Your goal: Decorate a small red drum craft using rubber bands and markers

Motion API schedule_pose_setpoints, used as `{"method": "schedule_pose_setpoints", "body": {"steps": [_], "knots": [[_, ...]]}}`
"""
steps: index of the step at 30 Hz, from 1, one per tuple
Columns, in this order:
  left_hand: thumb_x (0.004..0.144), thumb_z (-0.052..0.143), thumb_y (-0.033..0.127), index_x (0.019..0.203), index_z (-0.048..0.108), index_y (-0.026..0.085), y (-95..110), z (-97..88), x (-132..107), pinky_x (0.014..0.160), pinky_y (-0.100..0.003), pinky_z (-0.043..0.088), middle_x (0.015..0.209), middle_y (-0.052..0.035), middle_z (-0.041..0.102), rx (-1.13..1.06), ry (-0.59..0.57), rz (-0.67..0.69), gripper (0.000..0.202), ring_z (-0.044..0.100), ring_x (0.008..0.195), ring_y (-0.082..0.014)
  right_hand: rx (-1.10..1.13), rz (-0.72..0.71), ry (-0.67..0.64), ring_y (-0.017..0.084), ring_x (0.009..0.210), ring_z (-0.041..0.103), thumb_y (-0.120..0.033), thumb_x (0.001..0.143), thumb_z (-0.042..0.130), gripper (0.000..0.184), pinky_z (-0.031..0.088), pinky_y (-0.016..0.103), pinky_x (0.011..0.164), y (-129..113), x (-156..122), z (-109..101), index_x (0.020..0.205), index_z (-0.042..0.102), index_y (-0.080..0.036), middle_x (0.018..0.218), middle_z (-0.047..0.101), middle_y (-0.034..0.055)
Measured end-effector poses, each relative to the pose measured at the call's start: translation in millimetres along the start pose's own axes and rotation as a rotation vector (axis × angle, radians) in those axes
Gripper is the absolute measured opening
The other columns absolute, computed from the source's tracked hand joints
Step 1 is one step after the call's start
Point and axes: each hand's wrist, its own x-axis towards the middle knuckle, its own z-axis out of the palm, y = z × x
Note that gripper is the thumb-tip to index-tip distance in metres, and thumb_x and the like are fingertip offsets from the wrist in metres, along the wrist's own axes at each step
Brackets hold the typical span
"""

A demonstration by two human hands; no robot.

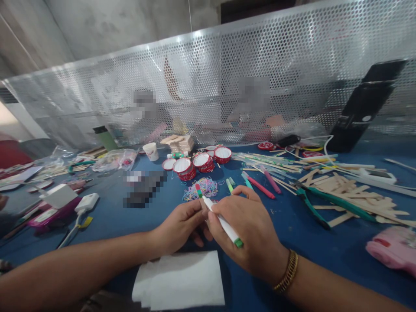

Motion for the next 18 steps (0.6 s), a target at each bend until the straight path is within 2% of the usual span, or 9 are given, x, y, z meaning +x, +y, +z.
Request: {"method": "schedule_pose_setpoints", "body": {"steps": [18], "knots": [[0.087, 0.052, 0.059, 0.085, 0.054, 0.017, -0.6, -0.3, -0.4, 0.042, -0.014, 0.046, 0.07, -0.0004, 0.059, 0.005, 0.001, 0.009, 0.042, 0.062, 0.059, -0.0099, 0.006, -0.013, 0.015, 0.013, 0.06, 0.054, -0.012, 0.086, 0.055, 0.008, 0.041, 0.04, 0.088, -1.9, -0.7, 0.3, 0.083, 0.054, -0.02, 0.067, 0.062, -0.0023]]}}
